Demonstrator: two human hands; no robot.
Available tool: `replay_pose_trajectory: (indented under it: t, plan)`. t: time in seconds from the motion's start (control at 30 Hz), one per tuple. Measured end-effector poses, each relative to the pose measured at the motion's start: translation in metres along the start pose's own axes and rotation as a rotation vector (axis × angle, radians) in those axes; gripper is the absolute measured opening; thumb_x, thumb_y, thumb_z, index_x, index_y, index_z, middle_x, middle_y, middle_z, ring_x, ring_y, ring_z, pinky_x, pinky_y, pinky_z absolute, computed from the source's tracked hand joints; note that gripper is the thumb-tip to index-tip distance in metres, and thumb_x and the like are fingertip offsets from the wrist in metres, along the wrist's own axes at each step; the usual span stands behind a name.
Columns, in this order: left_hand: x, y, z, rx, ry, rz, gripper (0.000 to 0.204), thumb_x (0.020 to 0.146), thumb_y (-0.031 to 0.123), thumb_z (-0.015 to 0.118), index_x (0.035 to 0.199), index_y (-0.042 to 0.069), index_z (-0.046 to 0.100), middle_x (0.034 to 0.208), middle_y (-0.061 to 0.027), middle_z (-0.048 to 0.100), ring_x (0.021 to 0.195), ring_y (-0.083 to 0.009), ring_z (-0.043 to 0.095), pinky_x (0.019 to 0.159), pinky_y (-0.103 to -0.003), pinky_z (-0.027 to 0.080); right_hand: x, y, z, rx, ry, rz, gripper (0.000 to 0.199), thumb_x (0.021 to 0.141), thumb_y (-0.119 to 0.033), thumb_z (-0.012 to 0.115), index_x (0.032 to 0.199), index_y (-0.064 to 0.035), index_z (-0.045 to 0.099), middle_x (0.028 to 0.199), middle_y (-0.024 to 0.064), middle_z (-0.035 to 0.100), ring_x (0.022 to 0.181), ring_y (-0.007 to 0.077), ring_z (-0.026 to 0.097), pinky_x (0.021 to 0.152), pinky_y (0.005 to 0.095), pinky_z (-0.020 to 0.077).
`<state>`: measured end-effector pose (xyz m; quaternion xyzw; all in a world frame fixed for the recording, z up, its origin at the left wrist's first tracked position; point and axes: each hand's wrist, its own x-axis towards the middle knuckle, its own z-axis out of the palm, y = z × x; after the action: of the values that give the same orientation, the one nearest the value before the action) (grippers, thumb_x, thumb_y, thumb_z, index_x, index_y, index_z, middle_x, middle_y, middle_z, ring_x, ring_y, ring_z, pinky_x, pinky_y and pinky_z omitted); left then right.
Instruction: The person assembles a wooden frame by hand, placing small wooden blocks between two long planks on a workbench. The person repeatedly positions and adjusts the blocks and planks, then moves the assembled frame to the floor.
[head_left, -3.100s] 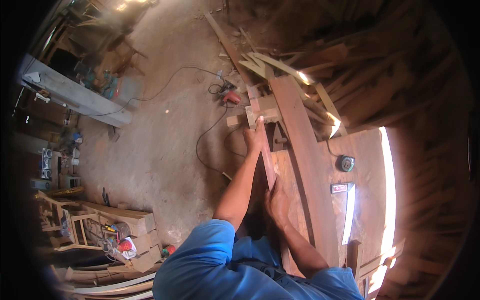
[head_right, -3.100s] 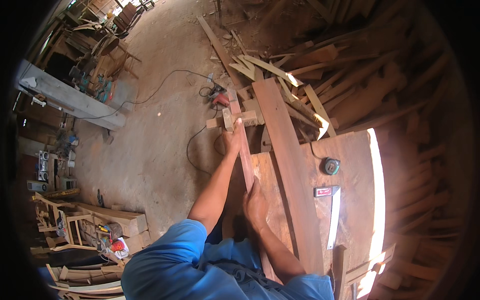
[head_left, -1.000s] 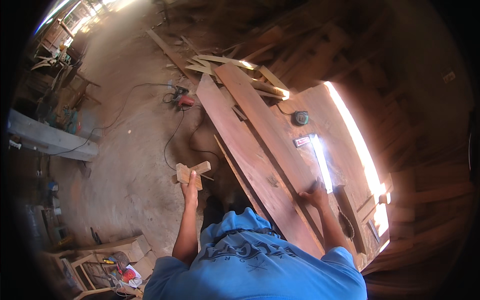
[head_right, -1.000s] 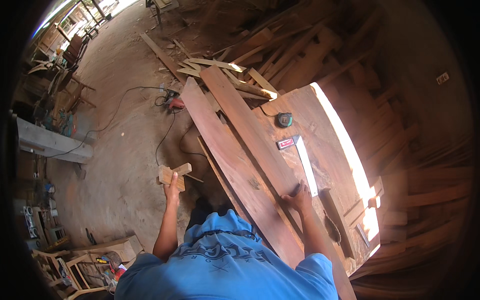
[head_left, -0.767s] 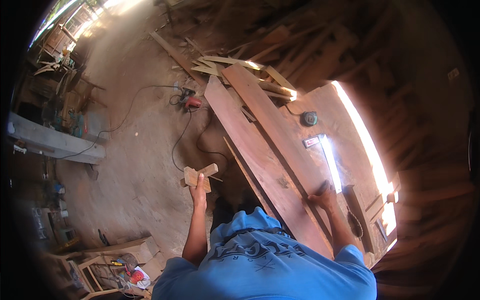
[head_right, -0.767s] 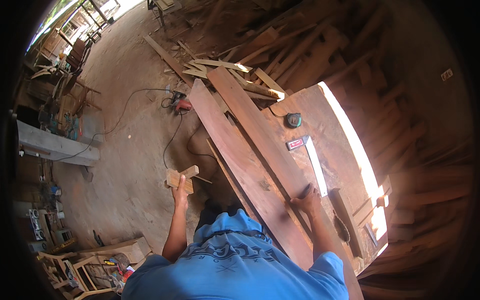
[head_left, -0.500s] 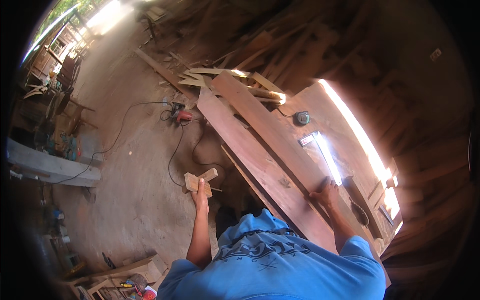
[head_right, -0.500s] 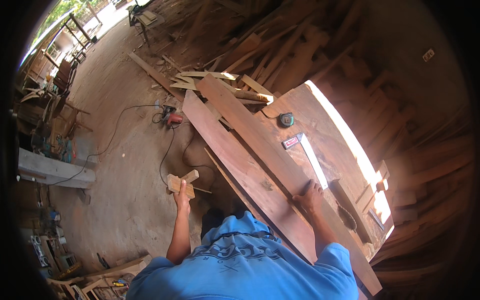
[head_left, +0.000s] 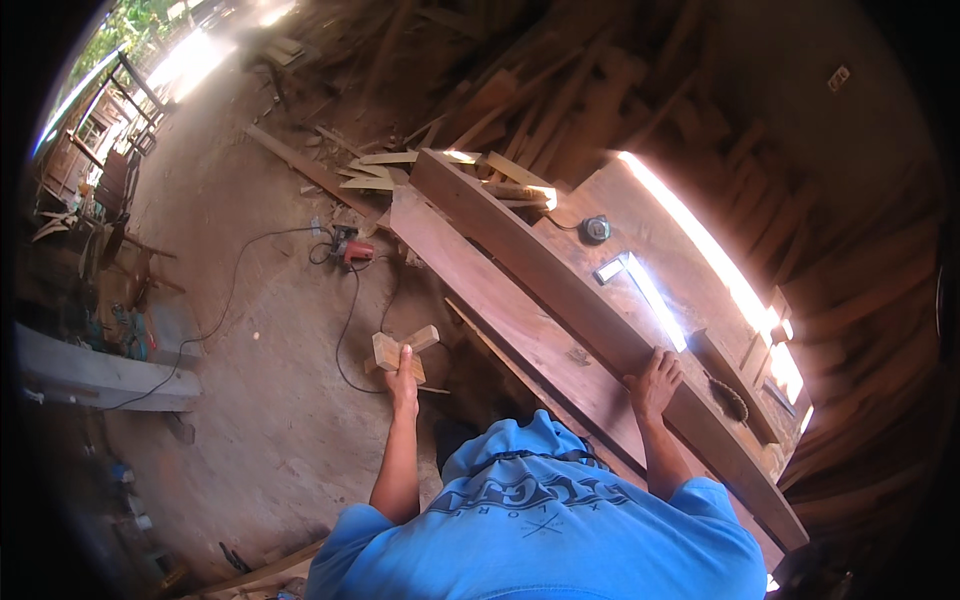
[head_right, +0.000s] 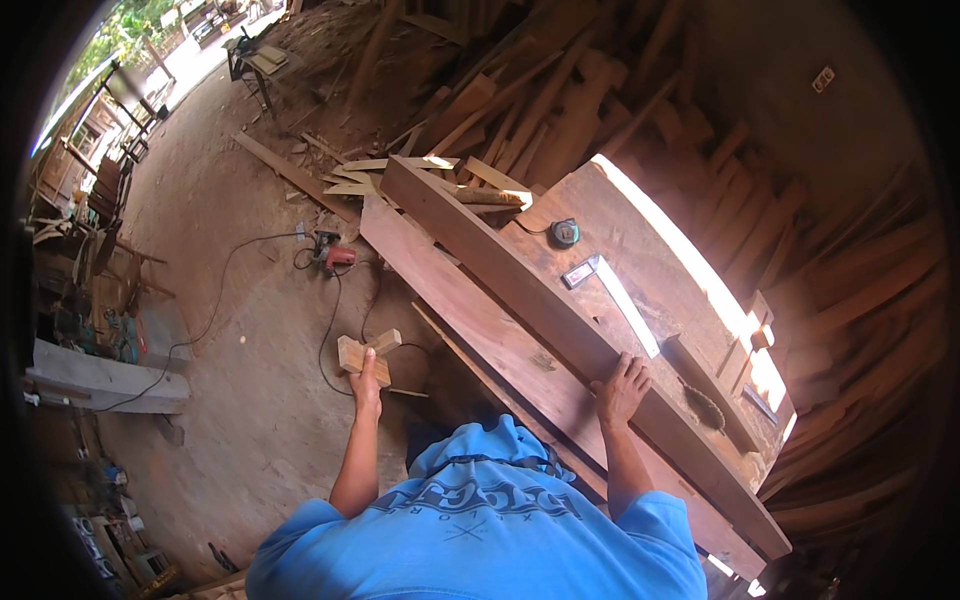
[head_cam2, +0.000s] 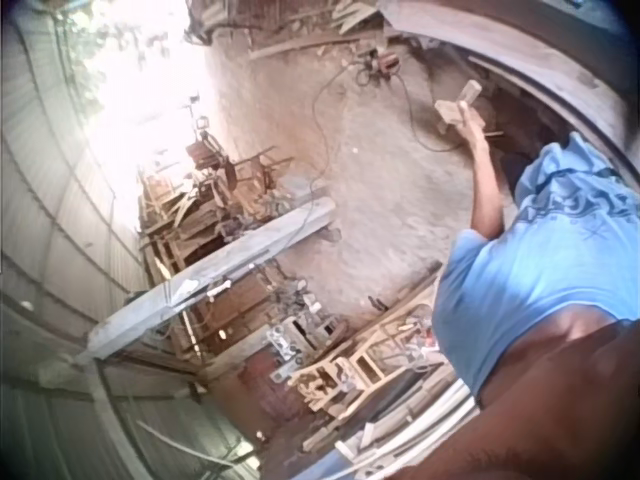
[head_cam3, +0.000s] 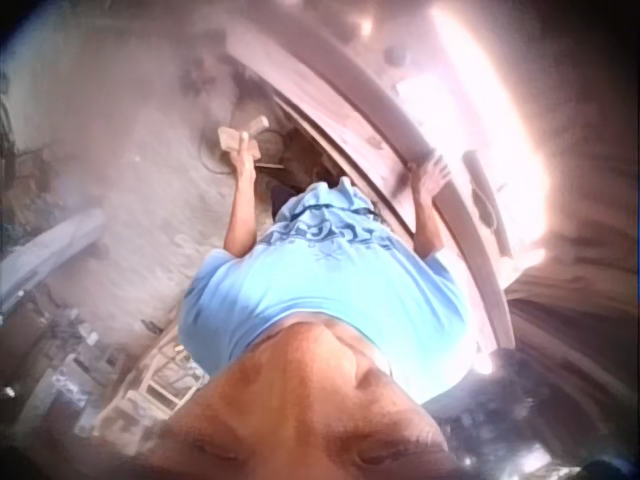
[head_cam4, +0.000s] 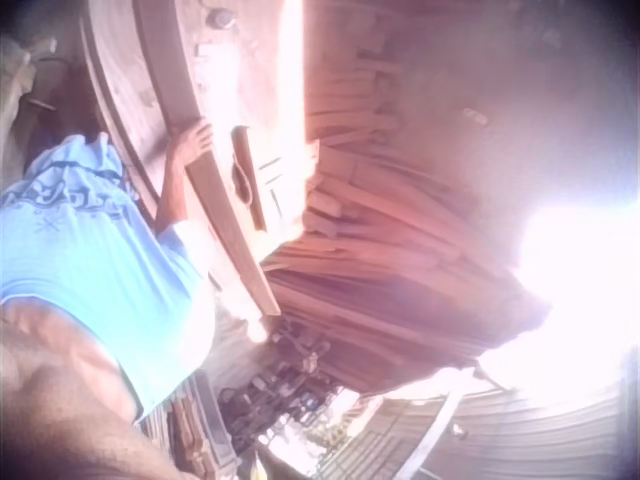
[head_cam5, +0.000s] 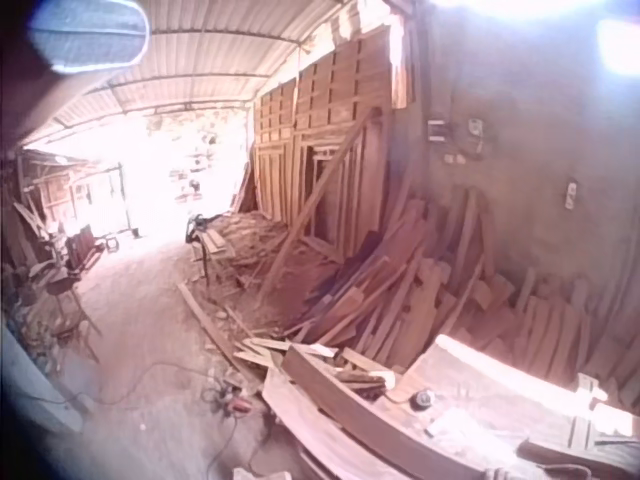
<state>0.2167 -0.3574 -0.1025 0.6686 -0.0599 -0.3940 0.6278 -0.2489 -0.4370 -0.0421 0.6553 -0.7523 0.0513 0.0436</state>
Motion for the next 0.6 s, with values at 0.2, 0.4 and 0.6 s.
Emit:
replay_pose_trajectory:
  t: [0.2, 0.4, 0.6]
  plan:
    - [0.006, 0.023, 0.005, 0.024, -0.031, 0.108, 0.065, 0.095, 0.031, 0.071, 0.143, -0.003, 0.045, 0.136, -0.0102, 0.056, 0.121, -0.0204, 0.056, 0.102, -0.034, 0.044, -0.003, 0.007, -0.017, 0.087, -0.009, -0.016, 0.06, 0.071, -0.026, 0.085, 0.122, -0.0116, 0.058, 0.114, 0.0138, 0.056, 0.111, 0.0355, 0.051, 0.095, 0.0488, 0.039]
    - [0.02, 0.032, 0.043, 0.042, 0.063, 0.184, 0.062, 0.095, 0.033, 0.07, 0.139, -0.006, 0.048, 0.134, -0.015, 0.058, 0.12, -0.025, 0.056, 0.103, -0.036, 0.043, -0.011, 0.008, -0.023, 0.122, -0.139, -0.147, 0.04, 0.072, -0.022, 0.084, 0.101, -0.0076, 0.061, 0.099, 0.0168, 0.06, 0.099, 0.0374, 0.057, 0.082, 0.0491, 0.0454]
    - [0.032, 0.025, 0.126, 0.115, 0.214, 0.417, 0.05, 0.095, 0.03, 0.069, 0.127, -0.006, 0.054, 0.12, -0.0212, 0.064, 0.111, -0.0336, 0.062, 0.096, -0.041, 0.048, 0.014, 0.007, -0.034, 0.132, -0.36, -0.201, 0.039, 0.074, -0.026, 0.082, 0.096, -0.0027, 0.061, 0.095, 0.0208, 0.064, 0.092, 0.0402, 0.062, 0.08, 0.0505, 0.0486]
